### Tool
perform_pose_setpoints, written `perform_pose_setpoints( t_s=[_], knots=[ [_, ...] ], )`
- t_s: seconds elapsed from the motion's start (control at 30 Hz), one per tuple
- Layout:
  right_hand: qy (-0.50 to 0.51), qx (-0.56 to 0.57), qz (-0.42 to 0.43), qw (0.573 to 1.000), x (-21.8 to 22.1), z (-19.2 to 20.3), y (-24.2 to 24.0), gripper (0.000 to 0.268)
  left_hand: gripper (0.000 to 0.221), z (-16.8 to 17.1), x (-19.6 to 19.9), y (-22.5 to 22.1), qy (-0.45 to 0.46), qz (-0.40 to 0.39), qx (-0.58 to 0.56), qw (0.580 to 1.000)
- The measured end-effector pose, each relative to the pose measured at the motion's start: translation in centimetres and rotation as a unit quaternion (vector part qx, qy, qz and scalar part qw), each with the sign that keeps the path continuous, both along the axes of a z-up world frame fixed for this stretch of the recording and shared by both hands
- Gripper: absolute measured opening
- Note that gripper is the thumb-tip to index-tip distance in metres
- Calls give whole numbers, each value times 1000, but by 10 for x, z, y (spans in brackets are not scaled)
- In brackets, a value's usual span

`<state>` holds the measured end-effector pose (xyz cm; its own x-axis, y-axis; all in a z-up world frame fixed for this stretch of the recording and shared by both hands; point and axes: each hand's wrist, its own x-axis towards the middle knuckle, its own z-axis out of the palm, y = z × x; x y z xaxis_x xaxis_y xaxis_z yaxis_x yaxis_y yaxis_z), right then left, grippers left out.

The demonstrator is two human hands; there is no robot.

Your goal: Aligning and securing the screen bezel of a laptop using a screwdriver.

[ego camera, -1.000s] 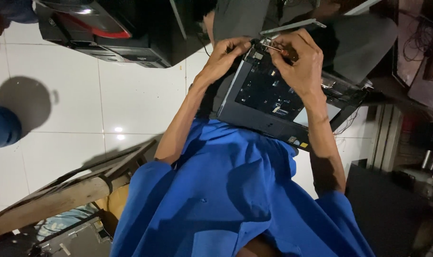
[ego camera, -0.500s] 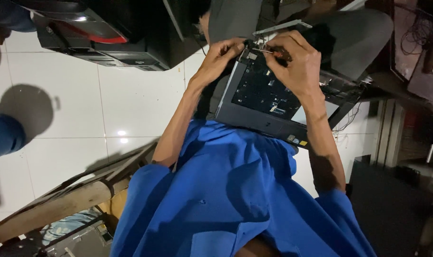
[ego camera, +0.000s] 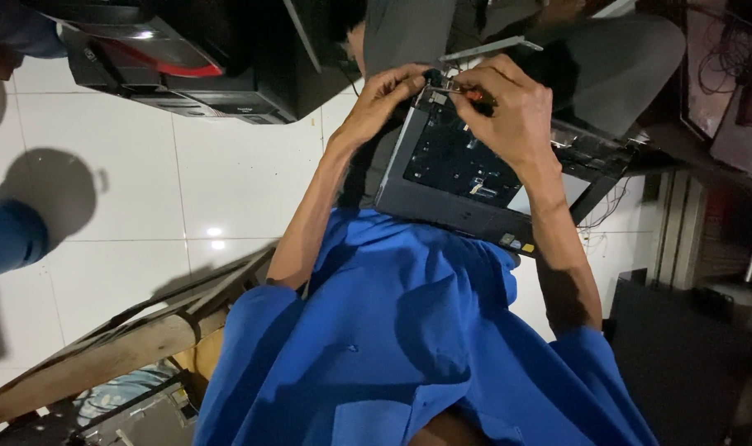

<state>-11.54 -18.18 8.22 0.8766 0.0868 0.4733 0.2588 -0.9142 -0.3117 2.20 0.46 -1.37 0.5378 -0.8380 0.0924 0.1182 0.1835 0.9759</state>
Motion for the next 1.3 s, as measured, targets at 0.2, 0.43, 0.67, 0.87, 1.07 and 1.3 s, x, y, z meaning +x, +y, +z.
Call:
perform_pose_setpoints(
  t_s=[0.2, 0.43, 0.67, 0.87, 1.07, 1.3],
  knots=[
    [6, -17, -31, 999, 1, -6, 2, 11, 33, -6, 0, -1, -13, 14, 4, 1000],
    [0, -54, -56, 997, 1, 2, 10, 12, 37, 11, -7, 0, -11, 35, 39, 999],
    [-8, -70, -76, 995, 1, -5, 12, 12, 20, 19, -13, -3, 12, 34, -1, 999],
    [-13, -50, -53, 997, -3, -12, 8, 16, 24, 23, -14, -4, -35, 57, 38, 997],
    [-22, -15, -48, 998, -1, -19, 8, 16, 22, 27, -15, -2, -39, 66, 49, 996],
    [-36, -65, -39, 996, -3, -25, 4, 21, 30, 24, -13, -2, -30, 63, 60, 996]
  ],
)
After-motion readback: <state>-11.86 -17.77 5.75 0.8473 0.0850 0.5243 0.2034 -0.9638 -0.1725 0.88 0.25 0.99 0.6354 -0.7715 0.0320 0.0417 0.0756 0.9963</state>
